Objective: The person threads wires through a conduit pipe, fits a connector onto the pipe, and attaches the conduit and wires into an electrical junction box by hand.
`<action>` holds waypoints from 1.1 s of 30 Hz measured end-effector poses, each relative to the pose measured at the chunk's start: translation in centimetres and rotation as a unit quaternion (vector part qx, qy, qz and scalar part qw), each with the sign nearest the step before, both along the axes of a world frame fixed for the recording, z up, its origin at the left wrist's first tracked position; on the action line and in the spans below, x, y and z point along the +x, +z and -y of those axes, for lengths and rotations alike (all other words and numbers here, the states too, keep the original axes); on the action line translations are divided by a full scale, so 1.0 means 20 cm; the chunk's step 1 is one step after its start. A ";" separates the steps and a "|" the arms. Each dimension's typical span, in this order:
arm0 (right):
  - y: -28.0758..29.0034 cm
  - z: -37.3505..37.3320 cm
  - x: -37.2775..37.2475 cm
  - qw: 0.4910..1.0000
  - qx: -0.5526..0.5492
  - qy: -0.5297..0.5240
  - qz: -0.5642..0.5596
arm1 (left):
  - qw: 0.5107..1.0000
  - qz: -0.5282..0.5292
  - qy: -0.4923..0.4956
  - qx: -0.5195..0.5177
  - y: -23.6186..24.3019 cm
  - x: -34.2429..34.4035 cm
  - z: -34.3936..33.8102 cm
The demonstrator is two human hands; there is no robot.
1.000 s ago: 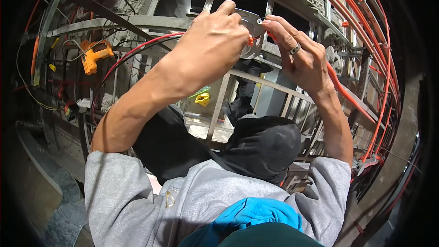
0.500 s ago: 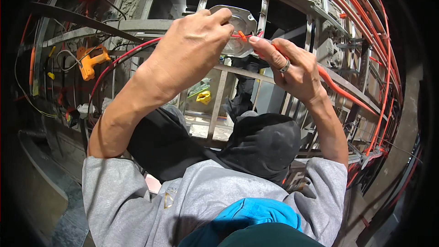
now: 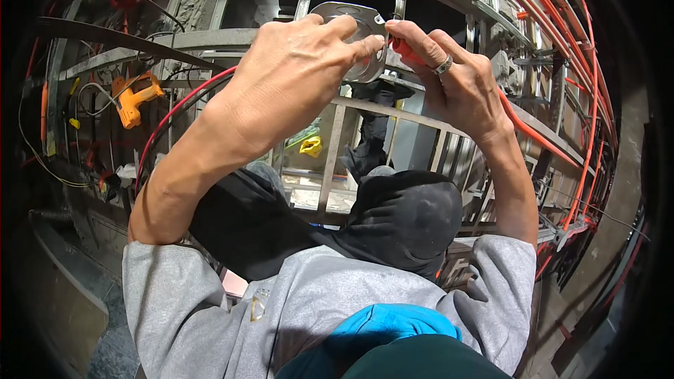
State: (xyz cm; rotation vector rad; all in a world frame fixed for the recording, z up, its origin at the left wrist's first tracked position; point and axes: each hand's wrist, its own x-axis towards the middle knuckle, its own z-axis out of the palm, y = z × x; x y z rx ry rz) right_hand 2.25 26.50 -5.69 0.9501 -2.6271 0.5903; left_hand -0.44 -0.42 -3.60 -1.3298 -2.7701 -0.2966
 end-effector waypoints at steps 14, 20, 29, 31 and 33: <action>-0.05 0.02 0.07 0.998 0.002 -0.004 0.066 | 0.997 -0.063 -0.014 -0.043 0.03 -0.01 -0.02; -0.06 0.03 0.12 0.999 0.015 -0.001 0.039 | 0.999 -0.046 -0.007 -0.028 0.06 0.03 0.03; -0.32 -0.87 0.50 0.960 0.084 -0.265 -0.007 | 0.999 0.044 0.017 -0.026 0.11 0.00 0.06; -0.36 -1.07 0.57 0.945 0.086 -0.292 -0.119 | 0.998 0.049 0.019 -0.029 0.11 0.01 0.03; -0.33 -1.19 0.62 0.915 0.130 -0.363 -0.117 | 0.998 0.047 0.018 -0.022 0.11 0.00 0.03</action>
